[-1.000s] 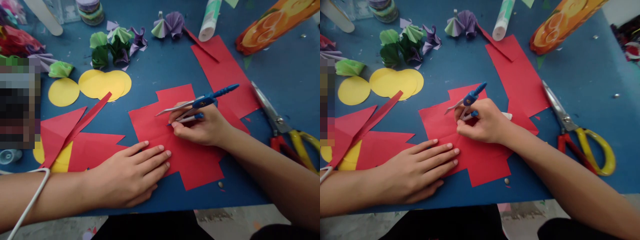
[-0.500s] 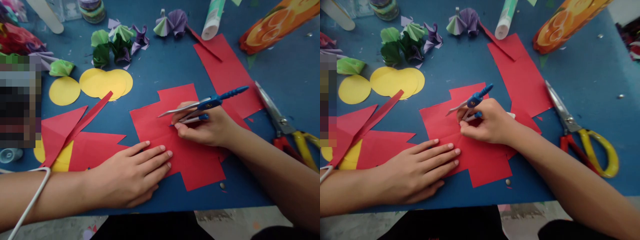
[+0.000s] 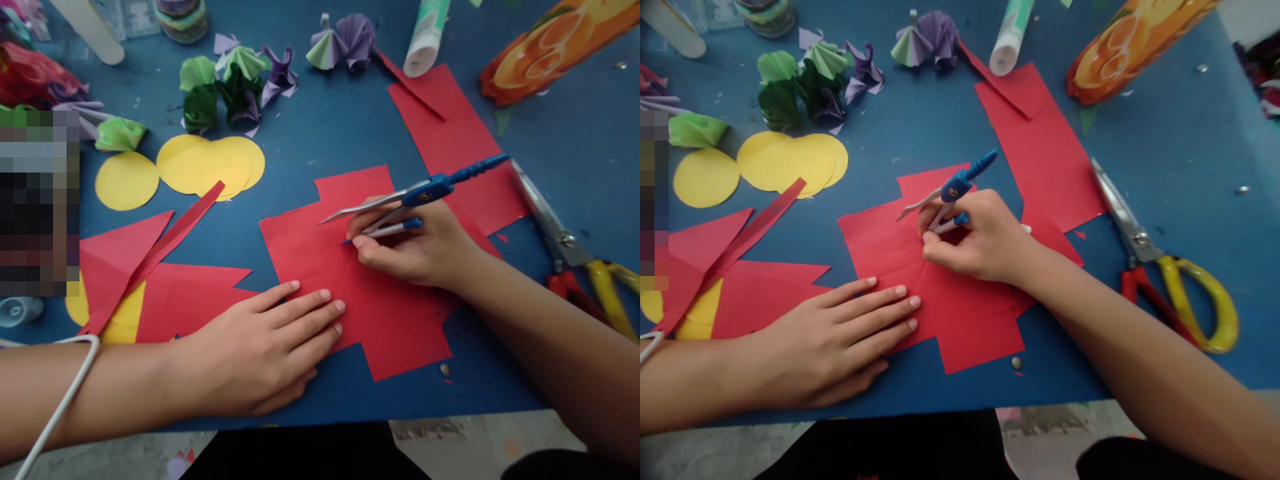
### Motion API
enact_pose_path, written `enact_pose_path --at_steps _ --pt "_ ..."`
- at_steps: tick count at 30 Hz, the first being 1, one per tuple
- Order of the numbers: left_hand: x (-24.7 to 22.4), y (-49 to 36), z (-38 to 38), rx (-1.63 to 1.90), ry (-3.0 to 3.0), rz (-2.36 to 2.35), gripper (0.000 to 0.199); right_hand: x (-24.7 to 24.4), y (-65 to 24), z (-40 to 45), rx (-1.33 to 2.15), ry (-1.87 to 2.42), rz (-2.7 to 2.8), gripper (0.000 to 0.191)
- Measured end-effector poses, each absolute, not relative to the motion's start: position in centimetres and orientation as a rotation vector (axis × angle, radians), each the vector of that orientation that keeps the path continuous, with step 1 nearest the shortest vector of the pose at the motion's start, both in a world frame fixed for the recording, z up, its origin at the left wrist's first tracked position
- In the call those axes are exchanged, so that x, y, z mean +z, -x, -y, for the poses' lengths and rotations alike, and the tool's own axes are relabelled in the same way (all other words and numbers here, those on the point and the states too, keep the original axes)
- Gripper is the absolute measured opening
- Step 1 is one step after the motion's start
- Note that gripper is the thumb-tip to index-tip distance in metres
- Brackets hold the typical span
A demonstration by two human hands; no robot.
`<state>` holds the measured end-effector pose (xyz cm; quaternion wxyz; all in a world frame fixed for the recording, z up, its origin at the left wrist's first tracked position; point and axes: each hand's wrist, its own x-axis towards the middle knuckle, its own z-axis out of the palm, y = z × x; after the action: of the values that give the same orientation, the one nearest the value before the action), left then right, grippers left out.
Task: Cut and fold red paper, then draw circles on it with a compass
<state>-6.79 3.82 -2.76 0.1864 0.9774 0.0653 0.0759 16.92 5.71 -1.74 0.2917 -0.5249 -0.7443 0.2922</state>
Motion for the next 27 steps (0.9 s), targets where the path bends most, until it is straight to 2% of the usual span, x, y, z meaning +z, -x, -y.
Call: enact_pose_path --at_steps 27 --pt "-2.77 6.83 -3.71 0.218 -2.758 -0.179 0.039 -1.94 -17.12 -5.76 0.744 1.438 1.967 0.005"
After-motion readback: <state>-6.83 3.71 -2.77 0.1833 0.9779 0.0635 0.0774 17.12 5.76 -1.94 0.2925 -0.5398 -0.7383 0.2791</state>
